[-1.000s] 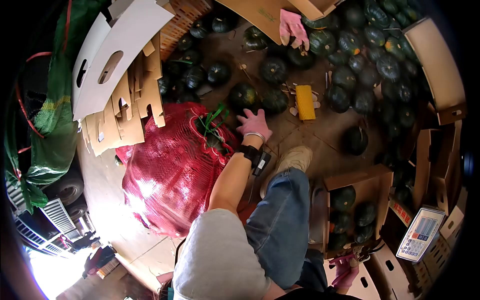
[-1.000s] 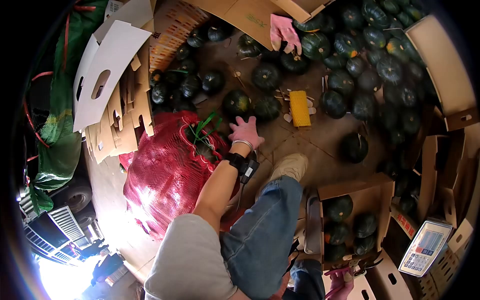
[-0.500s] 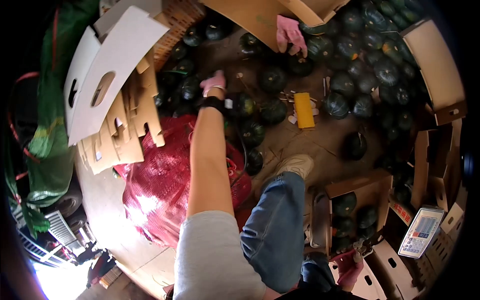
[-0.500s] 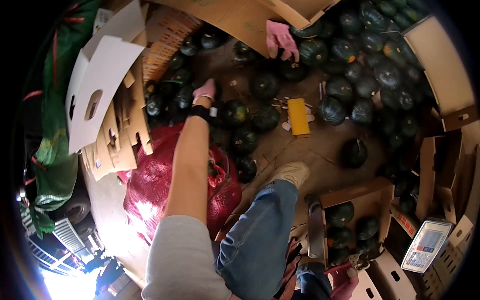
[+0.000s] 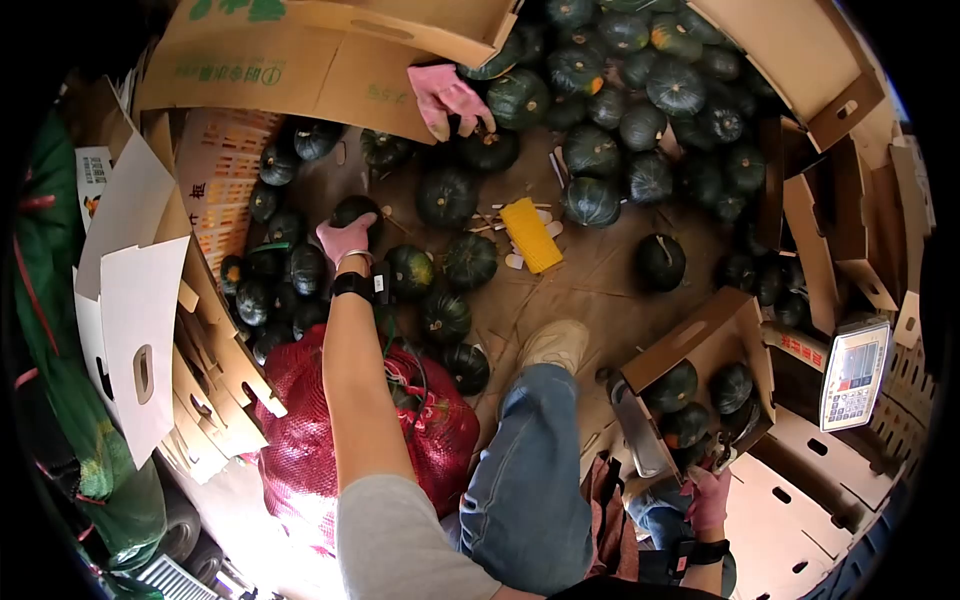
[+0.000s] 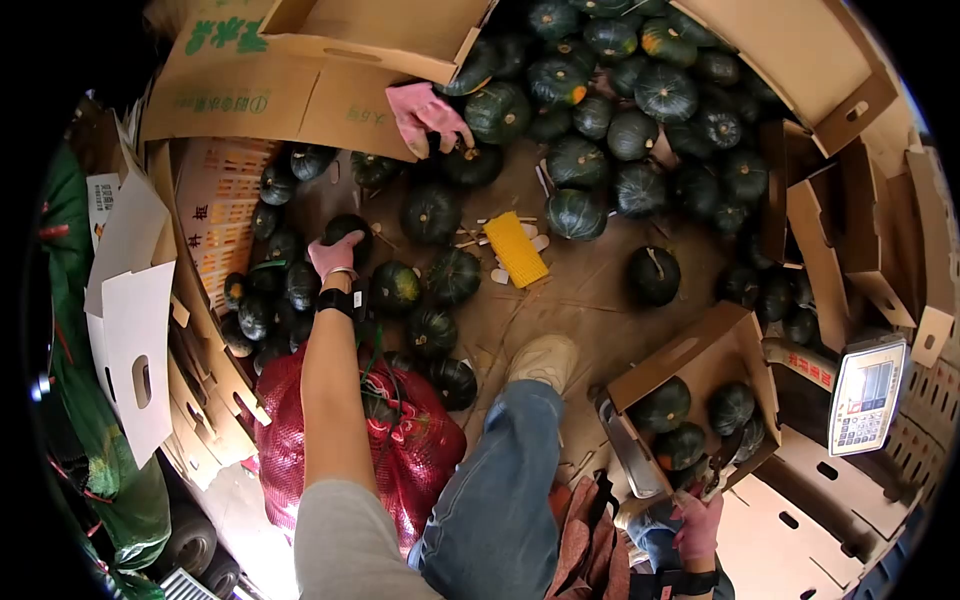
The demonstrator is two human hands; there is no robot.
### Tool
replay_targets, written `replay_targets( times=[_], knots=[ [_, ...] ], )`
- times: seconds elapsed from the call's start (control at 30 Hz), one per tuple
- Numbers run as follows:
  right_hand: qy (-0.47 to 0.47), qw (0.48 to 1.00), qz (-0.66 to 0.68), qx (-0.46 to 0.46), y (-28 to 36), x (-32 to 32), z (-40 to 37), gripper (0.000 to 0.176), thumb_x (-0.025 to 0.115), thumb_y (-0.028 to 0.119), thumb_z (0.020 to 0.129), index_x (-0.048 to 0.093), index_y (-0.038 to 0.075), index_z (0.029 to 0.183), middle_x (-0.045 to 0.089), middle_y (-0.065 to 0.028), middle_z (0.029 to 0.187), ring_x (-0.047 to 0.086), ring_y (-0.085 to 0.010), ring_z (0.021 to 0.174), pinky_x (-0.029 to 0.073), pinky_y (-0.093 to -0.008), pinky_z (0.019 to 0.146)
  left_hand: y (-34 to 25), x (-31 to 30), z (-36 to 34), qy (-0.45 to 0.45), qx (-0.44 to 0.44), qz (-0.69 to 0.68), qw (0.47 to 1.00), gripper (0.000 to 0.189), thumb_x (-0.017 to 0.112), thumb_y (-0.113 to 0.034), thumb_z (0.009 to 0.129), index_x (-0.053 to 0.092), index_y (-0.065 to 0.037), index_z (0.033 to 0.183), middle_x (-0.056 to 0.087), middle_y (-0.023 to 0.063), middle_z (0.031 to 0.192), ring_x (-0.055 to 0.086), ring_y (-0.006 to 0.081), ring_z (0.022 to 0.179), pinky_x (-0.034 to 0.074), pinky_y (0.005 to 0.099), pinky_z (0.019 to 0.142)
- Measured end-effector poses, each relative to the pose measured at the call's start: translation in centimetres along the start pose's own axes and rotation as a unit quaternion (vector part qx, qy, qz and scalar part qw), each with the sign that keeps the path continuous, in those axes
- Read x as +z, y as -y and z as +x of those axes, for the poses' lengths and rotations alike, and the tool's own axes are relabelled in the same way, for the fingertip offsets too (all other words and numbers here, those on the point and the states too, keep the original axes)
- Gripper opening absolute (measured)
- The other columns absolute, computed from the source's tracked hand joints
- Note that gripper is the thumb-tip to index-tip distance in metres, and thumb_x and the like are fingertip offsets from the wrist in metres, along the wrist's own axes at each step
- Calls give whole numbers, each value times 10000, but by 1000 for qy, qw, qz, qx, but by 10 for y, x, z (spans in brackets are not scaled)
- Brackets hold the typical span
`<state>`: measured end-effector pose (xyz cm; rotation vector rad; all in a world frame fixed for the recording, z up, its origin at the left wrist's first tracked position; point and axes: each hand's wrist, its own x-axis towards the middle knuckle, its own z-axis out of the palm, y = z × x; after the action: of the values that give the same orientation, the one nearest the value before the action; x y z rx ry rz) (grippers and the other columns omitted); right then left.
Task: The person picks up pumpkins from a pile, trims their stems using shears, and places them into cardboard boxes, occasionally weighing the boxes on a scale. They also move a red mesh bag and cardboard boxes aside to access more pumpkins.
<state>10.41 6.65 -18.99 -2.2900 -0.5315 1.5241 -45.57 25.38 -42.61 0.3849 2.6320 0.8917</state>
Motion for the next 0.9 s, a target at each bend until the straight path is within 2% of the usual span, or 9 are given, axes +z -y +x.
replay_targets(
  times=[0.1,0.23,0.37,0.4,0.47,0.63,0.7,0.8,0.9],
  knots=[
    [-34,995,26,-94,-21,-3,9,274,657,214,705,513,59,877,509,-19,666,495,-107,499,289,-211,299,-49,4,-25,150,-61,-298,941,732,821,-132,632,453,-39,1258,557,125,1152,542,307,1066,487,480,860],
    [-35,997,21,-59,-2,-8,-4,242,658,198,698,516,54,829,527,-32,683,506,-107,531,295,-207,313,-97,-2,-92,333,128,-565,744,591,749,-90,734,469,-116,1255,542,90,1172,540,263,1068,475,490,889],
    [-10,997,48,-62,-2,-17,-9,234,649,184,698,515,48,832,530,-34,695,510,-104,539,282,-203,299,-95,8,-137,383,262,-508,725,597,776,-185,716,496,-99,1237,561,75,1153,555,246,1055,468,450,911],
    [0,997,43,-56,-5,-21,-8,257,663,191,686,526,48,849,537,-31,726,521,-116,576,345,-217,411,-100,4,-161,434,103,-590,673,582,768,-190,722,500,-86,1228,570,70,1146,560,239,1051,466,442,918],
    [1,995,51,-81,-18,-23,-4,266,676,198,666,541,51,841,548,-28,767,529,-126,643,412,-236,551,-90,17,-177,460,-17,-528,713,520,745,-172,747,510,-84,1203,579,76,1132,578,231,1025,498,445,862],
    [28,994,57,-84,-19,-22,-4,232,643,152,690,512,53,853,528,-32,772,516,-123,653,413,-237,561,-66,73,-189,435,-191,-366,800,534,753,-143,743,479,-65,1196,577,80,1105,593,225,976,523,394,784],
    [30,995,80,-43,-10,-26,0,259,660,183,682,516,52,853,524,-37,772,517,-124,647,414,-236,565,-64,86,-197,282,-18,-320,904,612,788,-119,691,456,-36,1198,557,94,1102,580,218,961,516,371,798],
    [16,997,67,-22,-15,-25,-9,291,676,212,671,521,47,854,526,-45,773,525,-131,645,425,-245,568,-60,72,-199,204,230,-257,916,707,813,-110,616,445,-20,1213,538,105,1082,545,215,975,465,349,886],
    [54,987,114,-96,-59,-43,-1,303,610,151,751,516,24,1009,546,-59,836,554,-158,693,464,-259,583,-67,49,-194,236,172,-237,927,707,822,-174,613,451,-29,1198,551,108,1041,546,215,950,463,340,870]
  ],
)
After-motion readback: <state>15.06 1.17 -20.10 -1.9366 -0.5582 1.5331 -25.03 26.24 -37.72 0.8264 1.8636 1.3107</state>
